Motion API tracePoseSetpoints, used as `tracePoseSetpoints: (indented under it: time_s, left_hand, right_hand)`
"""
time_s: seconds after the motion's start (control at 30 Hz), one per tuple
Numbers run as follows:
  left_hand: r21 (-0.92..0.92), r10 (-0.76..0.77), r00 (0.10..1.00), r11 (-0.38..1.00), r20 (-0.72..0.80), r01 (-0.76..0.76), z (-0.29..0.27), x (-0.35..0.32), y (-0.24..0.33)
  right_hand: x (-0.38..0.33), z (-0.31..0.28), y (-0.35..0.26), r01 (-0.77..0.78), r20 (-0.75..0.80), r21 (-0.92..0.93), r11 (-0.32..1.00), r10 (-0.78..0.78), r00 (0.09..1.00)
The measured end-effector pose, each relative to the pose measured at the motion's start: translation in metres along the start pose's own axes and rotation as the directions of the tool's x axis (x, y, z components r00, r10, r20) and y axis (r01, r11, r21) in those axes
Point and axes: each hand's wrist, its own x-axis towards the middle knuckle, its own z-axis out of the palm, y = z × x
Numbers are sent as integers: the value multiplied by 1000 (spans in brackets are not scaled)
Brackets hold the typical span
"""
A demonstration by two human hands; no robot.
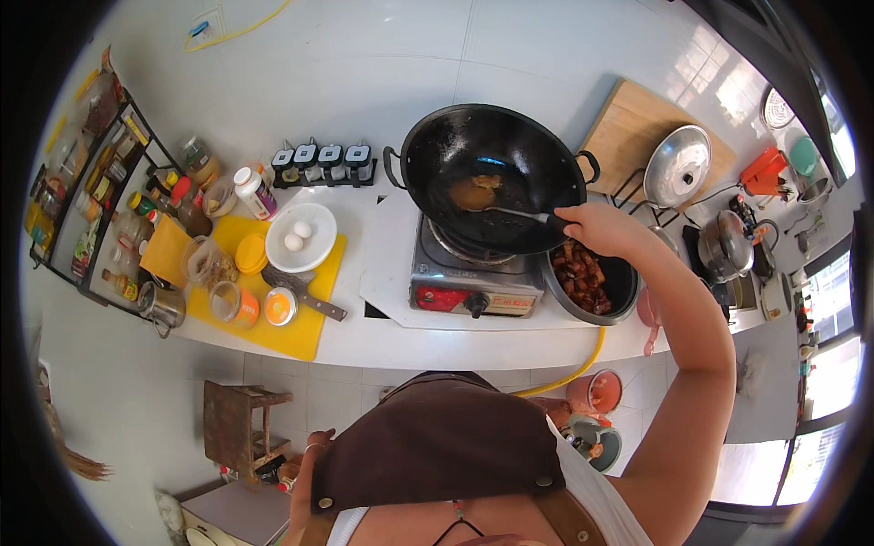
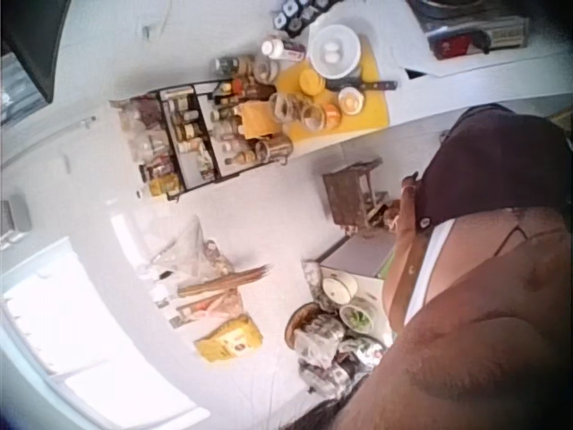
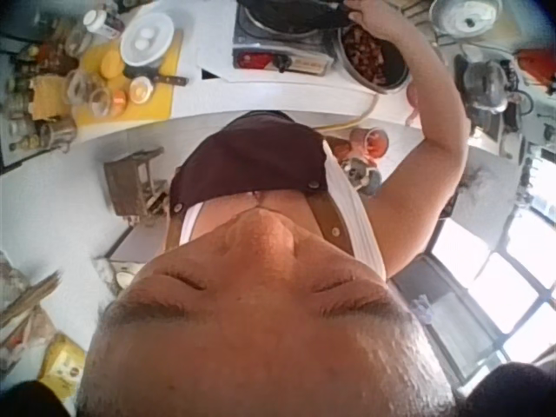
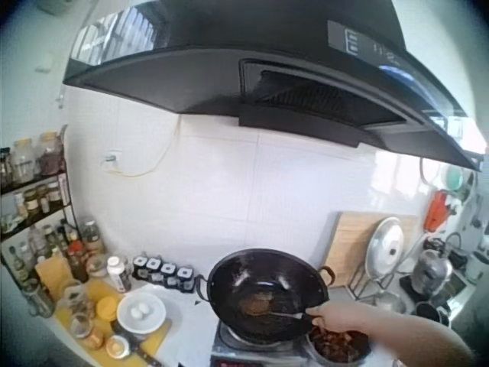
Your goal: The person transfers cooked meat from a wok into a pot using a spatula, adds liquid from a scoop, seasons the dish with packets, and pours additional liquid from a second pot.
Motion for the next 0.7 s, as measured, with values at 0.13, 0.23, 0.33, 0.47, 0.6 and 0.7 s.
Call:
tracePoseSetpoints:
  time_s: [0.13,0.23,0.33,0.47,0.6,0.7]
  left_hand:
    - [167,56,994,985,-97,-39,-21,-11,15]
    - [-881,-499,748,-69,437,469,-39,-25,47]
    - [-550,-294,956,799,-8,241,-15,-26,21]
    - [-455,-190,981,876,-24,159,-15,-30,24]
    - [-950,-484,836,35,256,311,-77,-60,86]
    - [-824,-463,865,401,195,400,-74,-72,91]
  right_hand:
    - [-14,-16,-9,-103,81,-93,990,111,991]
    - [-38,-31,-29,-115,118,-136,984,132,984]
    - [-8,-14,-25,-95,57,-60,994,98,994]
    - [3,-3,-4,-26,-38,-84,996,23,999]
    - [-37,-41,-35,-94,120,-128,987,110,987]
    - [-22,-38,-45,-8,92,-69,998,14,996]
